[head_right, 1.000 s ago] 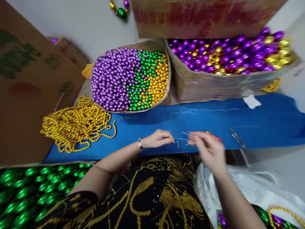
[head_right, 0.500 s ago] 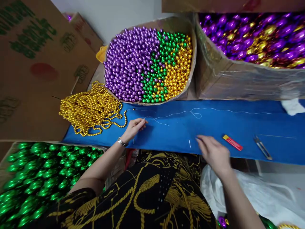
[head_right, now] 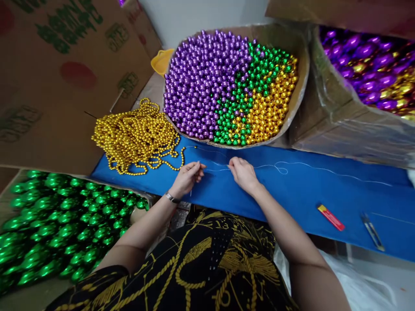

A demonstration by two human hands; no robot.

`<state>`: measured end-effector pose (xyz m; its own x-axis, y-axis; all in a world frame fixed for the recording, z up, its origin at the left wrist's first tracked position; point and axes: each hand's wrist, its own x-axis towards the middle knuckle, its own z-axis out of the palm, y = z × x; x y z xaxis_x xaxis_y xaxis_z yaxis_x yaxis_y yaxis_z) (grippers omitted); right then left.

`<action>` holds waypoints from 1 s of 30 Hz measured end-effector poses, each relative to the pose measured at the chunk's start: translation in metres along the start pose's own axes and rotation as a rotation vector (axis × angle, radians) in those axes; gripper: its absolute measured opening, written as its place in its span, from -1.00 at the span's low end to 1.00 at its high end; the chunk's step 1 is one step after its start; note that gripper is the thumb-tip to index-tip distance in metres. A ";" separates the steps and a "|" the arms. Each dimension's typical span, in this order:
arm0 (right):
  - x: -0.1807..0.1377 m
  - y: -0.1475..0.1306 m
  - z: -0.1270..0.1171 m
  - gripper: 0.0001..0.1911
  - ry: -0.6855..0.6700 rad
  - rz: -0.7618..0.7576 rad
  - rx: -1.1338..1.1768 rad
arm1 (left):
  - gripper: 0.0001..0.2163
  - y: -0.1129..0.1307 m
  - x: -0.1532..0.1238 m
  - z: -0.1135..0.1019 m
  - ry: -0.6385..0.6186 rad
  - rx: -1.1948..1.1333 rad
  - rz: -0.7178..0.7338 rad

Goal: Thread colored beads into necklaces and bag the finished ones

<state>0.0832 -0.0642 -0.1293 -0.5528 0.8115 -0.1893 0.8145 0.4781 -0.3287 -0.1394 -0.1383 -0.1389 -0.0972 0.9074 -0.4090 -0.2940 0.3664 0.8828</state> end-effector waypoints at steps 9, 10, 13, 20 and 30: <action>0.070 -0.022 0.016 -0.63 -0.016 0.179 -0.075 | -0.55 -0.001 0.013 -0.033 0.304 0.394 0.203; 0.070 -0.022 0.016 -0.63 -0.030 0.175 -0.087 | -0.57 -0.001 0.011 -0.034 0.377 0.538 0.323; 0.067 -0.020 0.013 -0.58 -0.047 0.141 -0.121 | -0.65 0.003 0.010 -0.025 0.427 0.841 0.676; 0.065 -0.026 0.008 -0.57 -0.043 0.064 -0.181 | -0.75 0.010 0.056 0.017 -0.019 1.097 0.800; -0.035 0.017 -0.040 -0.65 0.232 -0.130 0.117 | -0.77 0.055 0.029 0.044 -0.524 0.867 0.546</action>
<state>0.1232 -0.0709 -0.0911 -0.5847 0.8079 0.0739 0.7062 0.5517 -0.4436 -0.1166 -0.0827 -0.0918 0.4565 0.8886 0.0441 0.4384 -0.2678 0.8579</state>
